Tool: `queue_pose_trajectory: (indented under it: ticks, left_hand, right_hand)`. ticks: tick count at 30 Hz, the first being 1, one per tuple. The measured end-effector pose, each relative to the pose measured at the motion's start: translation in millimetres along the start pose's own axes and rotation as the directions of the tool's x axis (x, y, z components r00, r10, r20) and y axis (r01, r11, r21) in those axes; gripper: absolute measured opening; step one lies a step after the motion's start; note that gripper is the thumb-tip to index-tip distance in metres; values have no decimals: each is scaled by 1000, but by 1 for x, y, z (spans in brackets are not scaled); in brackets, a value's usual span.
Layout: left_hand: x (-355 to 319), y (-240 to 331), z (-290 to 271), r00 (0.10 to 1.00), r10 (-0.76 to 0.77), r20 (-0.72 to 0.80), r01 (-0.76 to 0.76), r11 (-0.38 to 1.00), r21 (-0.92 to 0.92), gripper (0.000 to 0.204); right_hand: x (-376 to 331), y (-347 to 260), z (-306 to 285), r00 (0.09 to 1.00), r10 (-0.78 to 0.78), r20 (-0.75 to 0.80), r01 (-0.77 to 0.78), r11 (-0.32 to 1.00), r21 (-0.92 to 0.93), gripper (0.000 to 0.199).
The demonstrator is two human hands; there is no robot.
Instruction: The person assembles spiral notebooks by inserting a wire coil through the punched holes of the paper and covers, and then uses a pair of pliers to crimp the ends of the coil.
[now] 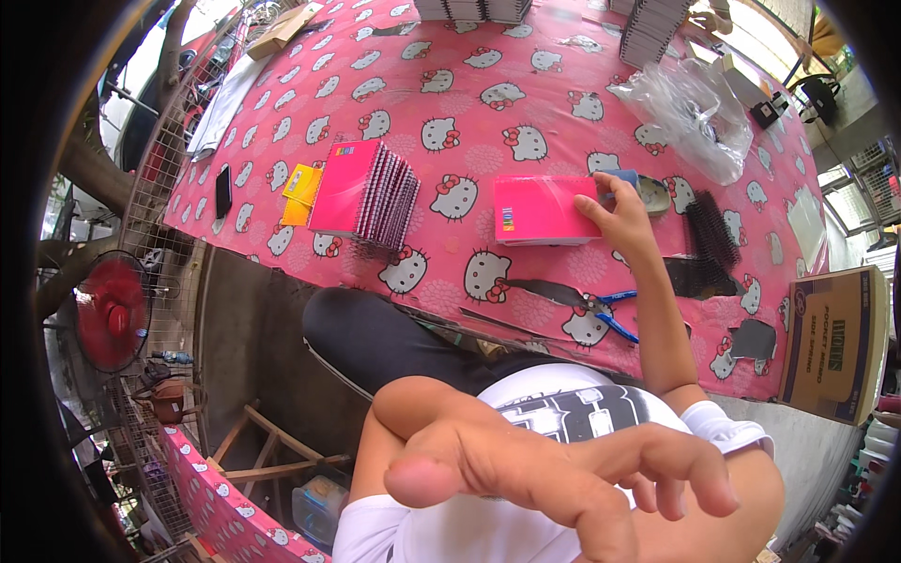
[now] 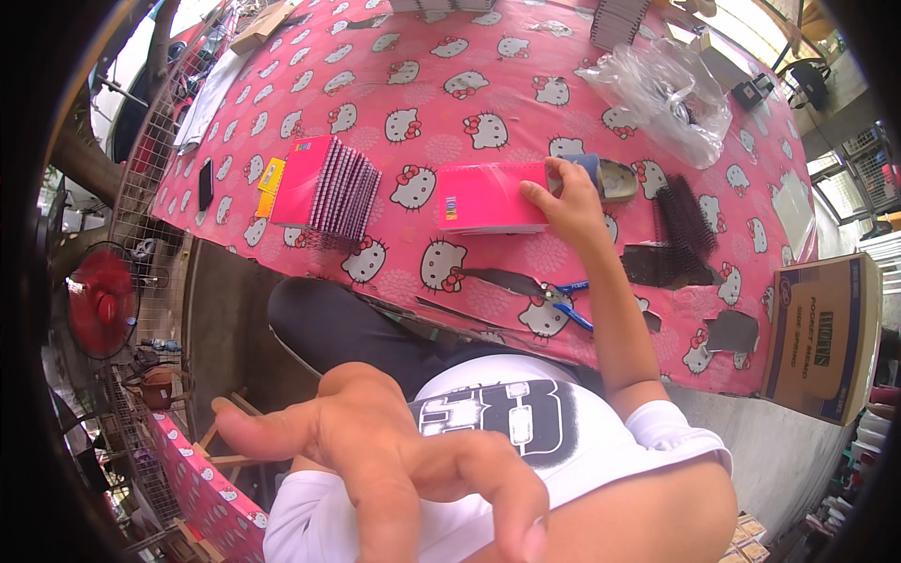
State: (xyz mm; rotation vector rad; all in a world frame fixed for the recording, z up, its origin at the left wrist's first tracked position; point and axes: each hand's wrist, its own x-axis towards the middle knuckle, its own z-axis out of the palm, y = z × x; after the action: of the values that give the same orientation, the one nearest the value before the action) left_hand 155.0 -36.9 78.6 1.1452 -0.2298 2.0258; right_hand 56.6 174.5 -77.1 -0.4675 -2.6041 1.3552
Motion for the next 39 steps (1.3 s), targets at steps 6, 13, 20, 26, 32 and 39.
queue_pose_trajectory:
  ticks: [6,13,20,26,32,39]
  left_hand:
    - [-3,5,1,1000,-24,6,24,1000,16,112]
    - [-13,54,-37,942,194,-274,-30,862,507,82]
    - [-53,62,-128,427,713,-556,531,300,792,73]
    - [-59,42,-164,745,468,-476,629,-252,736,64]
    - [-33,35,-152,854,436,-282,517,-770,374,40]
    - [-24,44,-179,896,356,-266,443,-670,596,11]
  right_hand:
    - [5,0,-15,997,-68,-35,63,988,-141,55]
    - [15,9,-13,994,87,-68,-77,988,135,42]
    - [-2,-7,-19,959,-133,-249,197,947,254,31]
    - [-21,-17,13,933,-333,-134,354,794,494,31]
    - [-21,-18,11,939,-336,-76,337,850,405,31]
    - [-3,84,-90,914,-171,-367,51,947,-317,33]
